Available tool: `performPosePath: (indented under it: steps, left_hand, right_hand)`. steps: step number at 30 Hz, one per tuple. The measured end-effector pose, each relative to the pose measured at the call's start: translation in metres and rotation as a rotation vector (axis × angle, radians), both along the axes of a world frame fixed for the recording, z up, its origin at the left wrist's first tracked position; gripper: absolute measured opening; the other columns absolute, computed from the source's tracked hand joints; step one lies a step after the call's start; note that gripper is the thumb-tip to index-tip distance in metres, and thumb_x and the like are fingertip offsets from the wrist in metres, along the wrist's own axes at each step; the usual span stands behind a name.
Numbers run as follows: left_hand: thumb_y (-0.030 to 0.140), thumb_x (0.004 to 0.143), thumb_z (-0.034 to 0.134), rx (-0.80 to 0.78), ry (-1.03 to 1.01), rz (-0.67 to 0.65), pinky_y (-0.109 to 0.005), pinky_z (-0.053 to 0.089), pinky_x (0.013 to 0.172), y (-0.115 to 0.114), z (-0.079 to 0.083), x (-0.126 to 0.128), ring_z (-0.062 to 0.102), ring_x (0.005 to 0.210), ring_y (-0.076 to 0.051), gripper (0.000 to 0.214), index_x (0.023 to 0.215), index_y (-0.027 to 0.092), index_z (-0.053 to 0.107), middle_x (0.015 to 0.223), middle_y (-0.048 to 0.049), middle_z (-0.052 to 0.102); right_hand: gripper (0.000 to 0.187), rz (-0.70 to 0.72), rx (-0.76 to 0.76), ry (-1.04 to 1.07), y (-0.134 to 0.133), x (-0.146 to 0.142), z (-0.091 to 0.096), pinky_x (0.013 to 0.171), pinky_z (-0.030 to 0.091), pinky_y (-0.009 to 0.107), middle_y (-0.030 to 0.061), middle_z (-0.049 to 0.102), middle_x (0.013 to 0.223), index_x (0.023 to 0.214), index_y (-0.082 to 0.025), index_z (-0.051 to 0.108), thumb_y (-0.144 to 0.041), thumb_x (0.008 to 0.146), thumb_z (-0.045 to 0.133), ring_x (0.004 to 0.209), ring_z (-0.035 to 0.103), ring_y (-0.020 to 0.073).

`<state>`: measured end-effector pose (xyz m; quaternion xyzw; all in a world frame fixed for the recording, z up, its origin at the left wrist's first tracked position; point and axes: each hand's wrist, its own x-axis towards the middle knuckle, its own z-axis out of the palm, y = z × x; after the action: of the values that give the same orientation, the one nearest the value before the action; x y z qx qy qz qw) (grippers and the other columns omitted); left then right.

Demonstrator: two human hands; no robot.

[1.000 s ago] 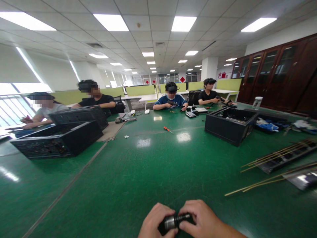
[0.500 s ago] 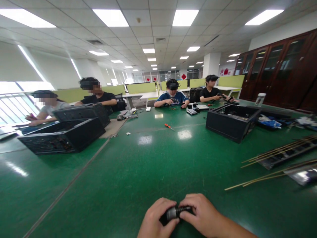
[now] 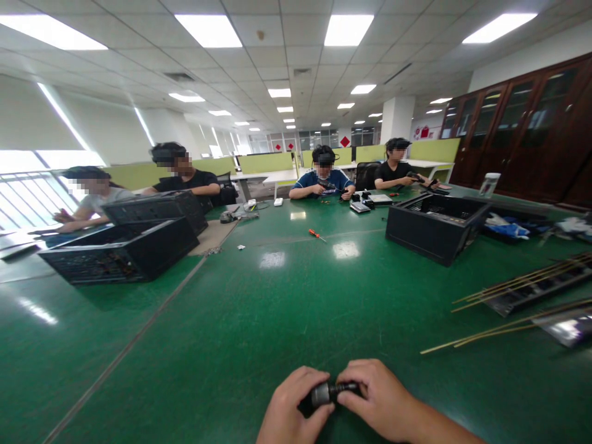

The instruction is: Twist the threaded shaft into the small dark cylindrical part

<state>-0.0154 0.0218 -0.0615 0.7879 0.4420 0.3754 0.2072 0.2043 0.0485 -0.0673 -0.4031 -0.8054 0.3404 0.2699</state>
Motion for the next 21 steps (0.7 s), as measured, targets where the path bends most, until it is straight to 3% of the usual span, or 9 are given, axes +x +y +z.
performPosePath:
  steps: [21]
  left_hand:
    - [0.007,0.075,0.078,0.057,0.005,-0.003,-0.024,0.057,0.079,0.0006,-0.0007,-0.0016,0.072,0.084,-0.017,0.041,0.109,0.027,0.07,0.093,-0.0007,0.075]
  right_hand:
    - [0.009,-0.013,0.016,0.044,-0.0002,0.001,-0.0044,0.068,0.039,0.023,0.0,0.069,0.075,0.088,-0.02,0.076,-0.024,0.085,0.069,0.07,0.059,0.0147]
